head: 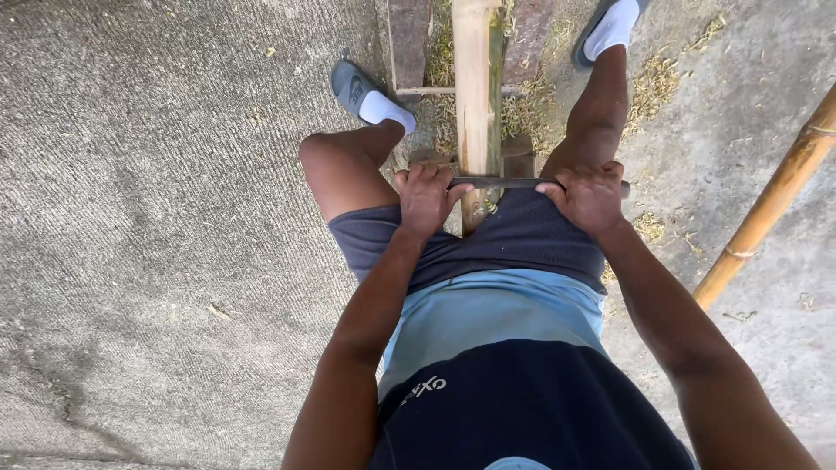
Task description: Shaving the outer skin of a bamboo pole using a drawknife while seated on a wooden frame.
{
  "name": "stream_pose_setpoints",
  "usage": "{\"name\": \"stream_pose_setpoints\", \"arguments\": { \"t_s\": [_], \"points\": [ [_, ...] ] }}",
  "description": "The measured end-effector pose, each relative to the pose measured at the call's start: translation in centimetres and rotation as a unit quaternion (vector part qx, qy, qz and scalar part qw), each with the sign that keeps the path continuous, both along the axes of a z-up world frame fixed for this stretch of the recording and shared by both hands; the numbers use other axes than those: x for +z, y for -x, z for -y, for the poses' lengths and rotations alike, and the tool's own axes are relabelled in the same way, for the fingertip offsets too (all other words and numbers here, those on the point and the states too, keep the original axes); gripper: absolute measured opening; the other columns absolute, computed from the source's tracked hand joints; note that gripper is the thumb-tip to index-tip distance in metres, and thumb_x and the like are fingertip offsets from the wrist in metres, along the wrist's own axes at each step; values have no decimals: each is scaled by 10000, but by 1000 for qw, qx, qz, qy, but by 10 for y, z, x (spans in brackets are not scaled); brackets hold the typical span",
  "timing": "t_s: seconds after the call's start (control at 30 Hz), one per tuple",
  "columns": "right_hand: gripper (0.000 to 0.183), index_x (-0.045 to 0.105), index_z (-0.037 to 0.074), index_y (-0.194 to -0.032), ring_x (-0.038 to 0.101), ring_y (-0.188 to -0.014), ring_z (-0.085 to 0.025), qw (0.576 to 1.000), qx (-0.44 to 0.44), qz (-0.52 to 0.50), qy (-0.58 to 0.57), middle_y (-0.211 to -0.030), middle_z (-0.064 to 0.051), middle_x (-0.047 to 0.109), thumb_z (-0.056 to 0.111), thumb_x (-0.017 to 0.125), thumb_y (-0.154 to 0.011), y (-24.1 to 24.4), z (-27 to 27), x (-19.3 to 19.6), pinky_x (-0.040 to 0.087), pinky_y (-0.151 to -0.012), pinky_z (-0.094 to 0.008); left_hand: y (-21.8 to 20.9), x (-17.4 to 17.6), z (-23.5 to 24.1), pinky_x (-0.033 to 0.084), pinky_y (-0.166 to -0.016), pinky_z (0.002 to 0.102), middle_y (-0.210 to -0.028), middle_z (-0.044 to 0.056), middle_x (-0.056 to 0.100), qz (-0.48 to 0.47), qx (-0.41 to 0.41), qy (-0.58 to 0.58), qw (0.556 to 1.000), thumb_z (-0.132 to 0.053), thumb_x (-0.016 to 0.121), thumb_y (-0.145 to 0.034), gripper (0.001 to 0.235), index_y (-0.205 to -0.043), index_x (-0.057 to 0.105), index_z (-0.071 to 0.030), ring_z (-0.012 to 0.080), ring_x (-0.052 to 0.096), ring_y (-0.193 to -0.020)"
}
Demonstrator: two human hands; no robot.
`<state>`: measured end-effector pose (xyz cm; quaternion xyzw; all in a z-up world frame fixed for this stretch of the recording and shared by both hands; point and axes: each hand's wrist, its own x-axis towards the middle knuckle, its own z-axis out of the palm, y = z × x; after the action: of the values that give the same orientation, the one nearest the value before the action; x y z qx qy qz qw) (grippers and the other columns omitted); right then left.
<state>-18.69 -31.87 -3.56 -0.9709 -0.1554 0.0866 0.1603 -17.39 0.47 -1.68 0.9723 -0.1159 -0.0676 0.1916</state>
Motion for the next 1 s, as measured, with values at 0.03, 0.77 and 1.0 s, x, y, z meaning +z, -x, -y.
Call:
{"name": "stream_pose_setpoints", "arguments": {
  "t_s": [0.03, 0.77, 1.0],
  "points": [
    [576, 732, 176, -856, 634, -719, -227, 1000, 1, -1, 0, -779, -31, 671, 683, 527, -1037, -10, 0, -1, 396, -916, -518, -13, 3, 0, 336, -849, 475, -1002, 66, 684, -1, 1, 0, 1000, -618, 646, -883, 491, -896, 730, -135, 277, 562, -1030],
    [696, 661, 181, -722, 487, -619, -186, 988, 16, 150, 25, -617, 4, 547, 678, 417, -1145, -135, -3, -43, 373, -865, -441, -155, -7, -7, 320, -840, 459, -889, 73, 630, 80, -13, -25, 996, -689, 562, -938, 600, -920, 732, -114, 269, 525, -966],
    [597, 687, 179, -772, 580, -643, -221, 1000, 0, 13, -2, -690, -33, 614, 671, 507, -1058, -42, 0, -29, 406, -919, -497, -56, 24, 0, 340, -819, 497, -903, 76, 656, -20, 0, -25, 999, -617, 613, -931, 503, -882, 738, -132, 285, 557, -963]
  ]
}}
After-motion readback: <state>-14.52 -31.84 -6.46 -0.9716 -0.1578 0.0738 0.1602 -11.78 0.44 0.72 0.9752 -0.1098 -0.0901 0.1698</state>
